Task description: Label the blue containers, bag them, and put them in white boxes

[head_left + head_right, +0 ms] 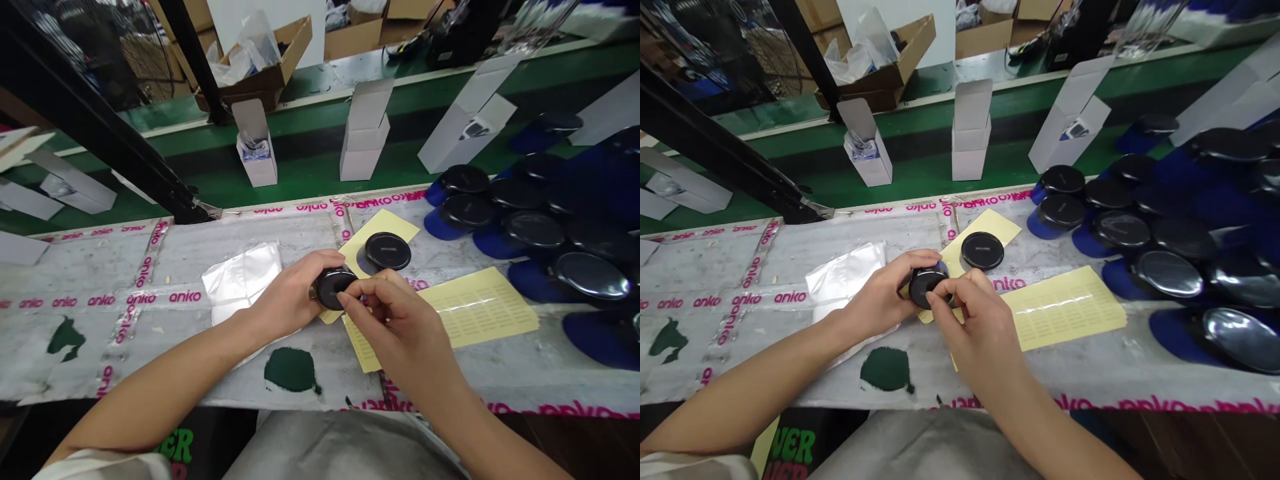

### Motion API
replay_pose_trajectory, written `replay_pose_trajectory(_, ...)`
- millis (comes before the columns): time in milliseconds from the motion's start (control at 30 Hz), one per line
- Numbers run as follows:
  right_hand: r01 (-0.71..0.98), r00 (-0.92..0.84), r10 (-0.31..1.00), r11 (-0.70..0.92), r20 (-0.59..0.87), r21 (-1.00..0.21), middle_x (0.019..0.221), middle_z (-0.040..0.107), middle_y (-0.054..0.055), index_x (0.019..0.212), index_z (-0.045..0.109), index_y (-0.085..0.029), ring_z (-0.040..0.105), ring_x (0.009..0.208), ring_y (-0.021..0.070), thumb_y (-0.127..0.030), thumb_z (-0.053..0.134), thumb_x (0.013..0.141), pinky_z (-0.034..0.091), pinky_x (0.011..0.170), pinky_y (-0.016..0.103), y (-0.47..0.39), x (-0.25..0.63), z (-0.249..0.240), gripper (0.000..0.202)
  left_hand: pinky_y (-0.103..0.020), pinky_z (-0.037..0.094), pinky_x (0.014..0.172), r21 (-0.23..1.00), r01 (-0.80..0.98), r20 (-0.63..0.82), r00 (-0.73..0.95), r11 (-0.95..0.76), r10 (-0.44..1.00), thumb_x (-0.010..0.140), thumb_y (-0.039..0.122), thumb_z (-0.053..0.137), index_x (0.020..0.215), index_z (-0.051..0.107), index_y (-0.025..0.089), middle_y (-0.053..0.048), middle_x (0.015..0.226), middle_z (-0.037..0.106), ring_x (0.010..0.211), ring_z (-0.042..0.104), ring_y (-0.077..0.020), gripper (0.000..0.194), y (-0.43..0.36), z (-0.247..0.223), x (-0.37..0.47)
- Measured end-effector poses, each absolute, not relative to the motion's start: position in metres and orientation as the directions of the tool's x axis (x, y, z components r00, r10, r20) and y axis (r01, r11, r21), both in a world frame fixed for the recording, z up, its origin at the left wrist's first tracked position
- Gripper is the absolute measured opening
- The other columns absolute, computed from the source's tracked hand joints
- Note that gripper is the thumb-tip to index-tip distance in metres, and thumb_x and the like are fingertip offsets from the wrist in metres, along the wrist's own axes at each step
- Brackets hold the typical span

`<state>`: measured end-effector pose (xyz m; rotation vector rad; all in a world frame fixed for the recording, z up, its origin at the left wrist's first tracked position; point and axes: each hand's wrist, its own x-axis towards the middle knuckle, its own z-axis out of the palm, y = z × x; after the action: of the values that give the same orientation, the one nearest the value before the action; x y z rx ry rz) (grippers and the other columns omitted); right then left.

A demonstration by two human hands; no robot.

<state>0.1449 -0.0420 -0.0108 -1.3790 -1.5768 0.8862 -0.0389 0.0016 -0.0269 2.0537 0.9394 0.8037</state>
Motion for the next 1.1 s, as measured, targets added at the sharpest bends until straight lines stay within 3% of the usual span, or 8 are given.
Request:
replay_pose_trajectory(367,0.443,-0.048,0.982,0.187,0.185,-0.877,0.073,0.048,-0.001,0.078,0.06,-0.023,0.05,0.06,0.0124,-0.024,0.058,0.093,0.043,0.052,0.027,-0.044,0.142,-0.012,0.015,-0.044,0.049,0.111,0.798,0.35,0.25,0.549,-0.491,0.797,0.083,0.004,0.064,0.13,0.05,0.025,-0.01,0.139,0.061,0.135,0.056,-0.0246,0.053,0.002,-0.027,-0.04)
replay_pose_trajectory(767,0.503,-0.057,0.951,0.291,0.304,-0.814,0.071,0.047,-0.003,0.079,0.059,-0.022,0.049,0.058,0.0105,-0.019,0.057,0.093,0.043,0.049,0.023,-0.044,0.141,-0.015,0.015,-0.043,0.051,0.11,0.772,0.345,0.29,0.556,-0.534,0.779,0.083,0.003,0.063,0.132,0.051,0.025,-0.01,0.139,0.061,0.134,0.057,-0.0247,0.055,0.003,-0.03,-0.041)
replay_pose_trajectory(900,0.523,-0.04,0.962,0.252,0.271,-0.815,0.07,0.051,-0.003,0.077,0.053,-0.023,0.053,0.056,0.011,-0.025,0.06,0.092,0.044,0.049,0.024,-0.043,0.145,-0.018,0.017,-0.044,0.051,0.11,0.774,0.341,0.286,0.563,-0.533,0.775,0.083,0.003,0.062,0.132,0.051,0.025,-0.012,0.14,0.06,0.135,0.057,-0.0263,0.055,0.002,-0.031,-0.04)
replay_pose_trajectory(1000,0.505,0.027,0.983,0.143,0.181,-0.851,0.065,0.052,-0.006,0.085,0.047,-0.025,0.054,0.048,0.0114,-0.033,0.063,0.093,0.042,0.043,0.023,-0.045,0.149,-0.022,0.019,-0.046,0.049,0.111,0.775,0.339,0.276,0.577,-0.533,0.769,0.084,0.006,0.063,0.135,0.05,0.024,-0.013,0.14,0.06,0.136,0.056,-0.0278,0.055,0.0,-0.031,-0.037)
replay_pose_trajectory(1100,0.62,-0.022,0.94,0.28,0.341,-0.733,0.078,0.062,0.0,0.102,0.051,-0.024,0.063,0.061,0.0161,-0.035,0.056,0.098,0.047,0.049,0.025,-0.047,0.15,-0.024,0.013,-0.048,0.042,0.118,0.741,0.38,0.231,0.63,-0.554,0.742,0.087,0.01,0.064,0.138,0.049,0.022,-0.016,0.148,0.054,0.145,0.045,-0.0292,0.055,0.003,-0.019,-0.042)
